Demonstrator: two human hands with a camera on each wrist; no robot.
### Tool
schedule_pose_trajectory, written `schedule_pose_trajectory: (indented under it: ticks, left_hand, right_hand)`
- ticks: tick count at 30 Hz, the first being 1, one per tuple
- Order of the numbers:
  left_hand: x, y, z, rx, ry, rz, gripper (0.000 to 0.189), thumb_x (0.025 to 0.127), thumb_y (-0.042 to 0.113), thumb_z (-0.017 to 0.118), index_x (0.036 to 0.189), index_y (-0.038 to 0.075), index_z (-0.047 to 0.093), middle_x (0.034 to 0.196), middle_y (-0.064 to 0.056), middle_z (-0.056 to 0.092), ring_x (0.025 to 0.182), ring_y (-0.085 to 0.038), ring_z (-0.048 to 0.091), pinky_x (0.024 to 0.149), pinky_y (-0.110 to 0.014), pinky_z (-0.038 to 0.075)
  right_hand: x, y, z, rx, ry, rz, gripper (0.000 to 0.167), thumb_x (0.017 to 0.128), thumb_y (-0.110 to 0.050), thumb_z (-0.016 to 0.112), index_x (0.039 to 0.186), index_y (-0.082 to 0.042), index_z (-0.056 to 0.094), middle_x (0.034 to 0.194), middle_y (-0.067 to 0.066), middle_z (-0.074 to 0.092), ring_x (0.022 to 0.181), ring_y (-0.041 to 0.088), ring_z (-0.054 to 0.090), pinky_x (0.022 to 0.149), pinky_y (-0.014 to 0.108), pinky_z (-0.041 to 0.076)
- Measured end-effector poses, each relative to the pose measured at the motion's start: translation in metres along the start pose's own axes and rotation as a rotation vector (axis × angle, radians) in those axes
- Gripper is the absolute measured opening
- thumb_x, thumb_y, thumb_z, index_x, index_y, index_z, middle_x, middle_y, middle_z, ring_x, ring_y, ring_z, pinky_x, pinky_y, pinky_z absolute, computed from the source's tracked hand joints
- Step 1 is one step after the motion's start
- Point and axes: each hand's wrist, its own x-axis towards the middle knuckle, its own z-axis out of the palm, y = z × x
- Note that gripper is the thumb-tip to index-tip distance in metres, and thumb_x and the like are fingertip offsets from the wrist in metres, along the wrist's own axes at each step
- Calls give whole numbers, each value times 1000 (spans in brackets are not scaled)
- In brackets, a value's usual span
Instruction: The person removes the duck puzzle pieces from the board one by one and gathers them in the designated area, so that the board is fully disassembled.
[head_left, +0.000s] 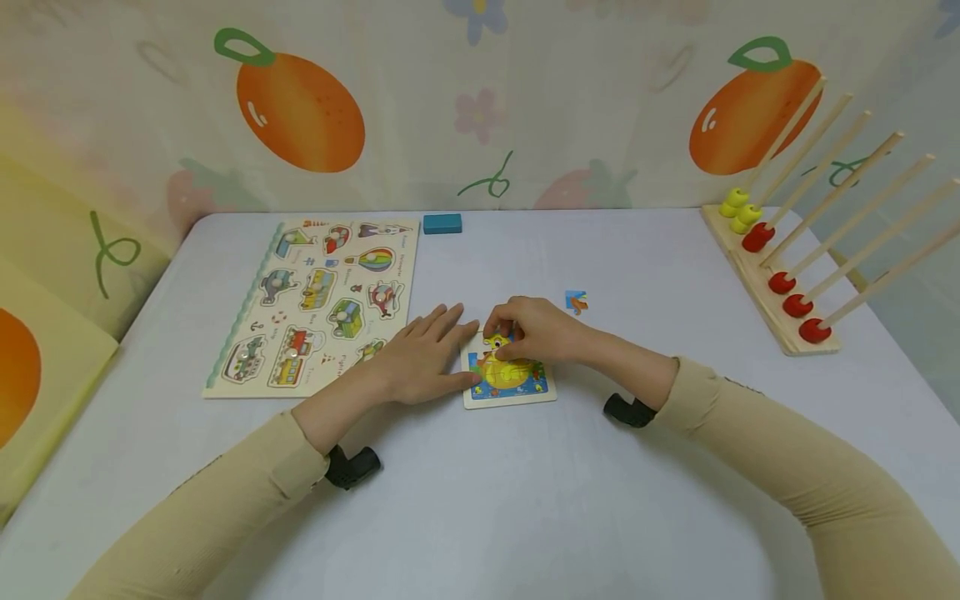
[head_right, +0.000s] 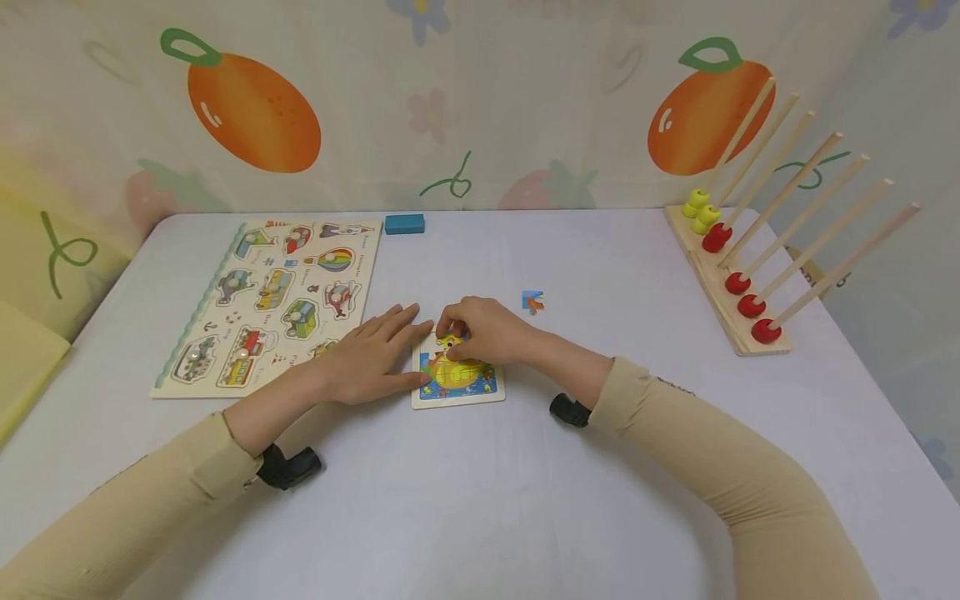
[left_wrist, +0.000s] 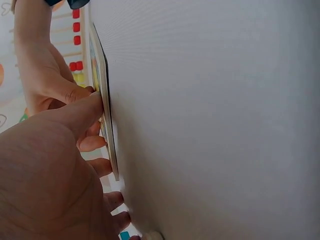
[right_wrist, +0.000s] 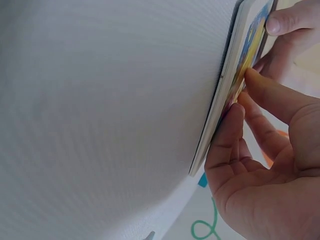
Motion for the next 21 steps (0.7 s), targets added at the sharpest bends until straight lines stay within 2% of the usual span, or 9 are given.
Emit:
schedule_pose_trajectory:
  ticks: [11, 21]
  left_hand:
    - [-1, 2, -2, 28, -33, 3, 79, 98, 60, 42, 161, 23, 11, 169, -10, -1, 157, -34, -1, 127, -57, 8]
    - [-1, 2, -1, 29, -40, -1, 79, 99, 61, 41, 161, 23, 10, 169, -10, -2, 158, -33, -2, 127, -56, 7]
  right_hand:
    - [0, -1, 0, -13, 6, 1, 22, 89, -15, 74, 110, -10, 69, 95, 7, 60, 80, 16, 51, 74, 22, 44]
    - [0, -3, 0, -21, 2, 16, 22, 88, -16, 74, 109, -12, 69, 105, 9, 60, 81, 17, 52, 76, 23, 46]
